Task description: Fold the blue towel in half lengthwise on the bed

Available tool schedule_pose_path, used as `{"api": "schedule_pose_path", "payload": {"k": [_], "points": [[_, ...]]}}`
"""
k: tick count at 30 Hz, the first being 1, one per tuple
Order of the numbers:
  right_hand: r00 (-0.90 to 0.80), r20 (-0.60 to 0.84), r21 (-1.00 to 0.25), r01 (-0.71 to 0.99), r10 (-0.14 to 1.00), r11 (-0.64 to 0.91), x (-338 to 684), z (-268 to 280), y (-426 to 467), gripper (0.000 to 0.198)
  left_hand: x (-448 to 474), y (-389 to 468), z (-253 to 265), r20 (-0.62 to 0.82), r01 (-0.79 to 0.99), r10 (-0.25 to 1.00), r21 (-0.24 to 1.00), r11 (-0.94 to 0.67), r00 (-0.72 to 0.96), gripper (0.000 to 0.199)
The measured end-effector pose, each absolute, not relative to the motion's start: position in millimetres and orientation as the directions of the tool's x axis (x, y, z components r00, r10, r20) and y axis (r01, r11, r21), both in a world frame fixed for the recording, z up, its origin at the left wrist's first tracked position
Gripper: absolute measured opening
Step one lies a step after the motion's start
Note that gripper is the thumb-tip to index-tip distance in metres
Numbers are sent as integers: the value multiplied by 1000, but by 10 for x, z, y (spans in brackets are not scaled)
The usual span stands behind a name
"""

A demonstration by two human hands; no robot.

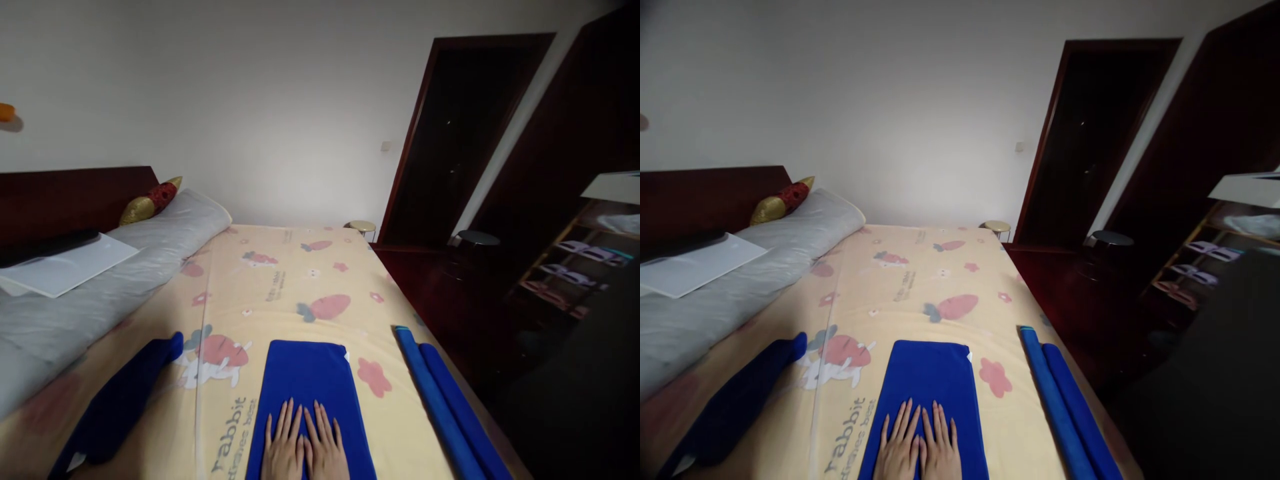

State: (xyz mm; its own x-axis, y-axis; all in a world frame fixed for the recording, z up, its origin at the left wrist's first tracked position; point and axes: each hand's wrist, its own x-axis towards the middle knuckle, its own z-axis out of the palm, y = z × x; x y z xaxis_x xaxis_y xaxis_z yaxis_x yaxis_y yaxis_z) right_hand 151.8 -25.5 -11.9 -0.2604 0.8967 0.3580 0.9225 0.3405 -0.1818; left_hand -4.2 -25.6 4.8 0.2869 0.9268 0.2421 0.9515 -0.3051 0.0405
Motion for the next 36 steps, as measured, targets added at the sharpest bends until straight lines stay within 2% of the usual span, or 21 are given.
{"api": "schedule_pose_path", "payload": {"k": [9, 16, 20, 22, 27, 31, 36], "points": [[-221, 330, -199, 934, 918, 297, 1486, 19, -286, 59, 9, -296, 119, 223, 961, 942, 66, -270, 250, 59], [-242, 465, -126, 934, 852, 334, 1487, -216, -139, 59, -55, -155, -57, 209, 947, 937, 99, -304, 279, 57], [-295, 458, -124, 913, 839, 389, 1595, -305, -46, 61, -106, -107, 25, 126, 937, 946, 147, -316, 300, 53], [-248, 439, -162, 924, 864, 347, 1745, -313, -62, 59, -179, -148, 91, 110, 945, 957, 165, -282, 267, 50], [-4, 414, -249, 961, 910, 117, 2217, -338, -192, 59, -438, -307, 175, 73, 982, 994, 164, -96, 85, 52], [10, 407, -249, 963, 913, 100, 2311, -362, -217, 61, -519, -326, 190, 63, 984, 993, 135, -112, 105, 52], [-54, 491, -203, 963, 869, 175, 2164, -321, -195, 61, -483, -276, 179, 165, 982, 977, 108, -153, 134, 53]]}}
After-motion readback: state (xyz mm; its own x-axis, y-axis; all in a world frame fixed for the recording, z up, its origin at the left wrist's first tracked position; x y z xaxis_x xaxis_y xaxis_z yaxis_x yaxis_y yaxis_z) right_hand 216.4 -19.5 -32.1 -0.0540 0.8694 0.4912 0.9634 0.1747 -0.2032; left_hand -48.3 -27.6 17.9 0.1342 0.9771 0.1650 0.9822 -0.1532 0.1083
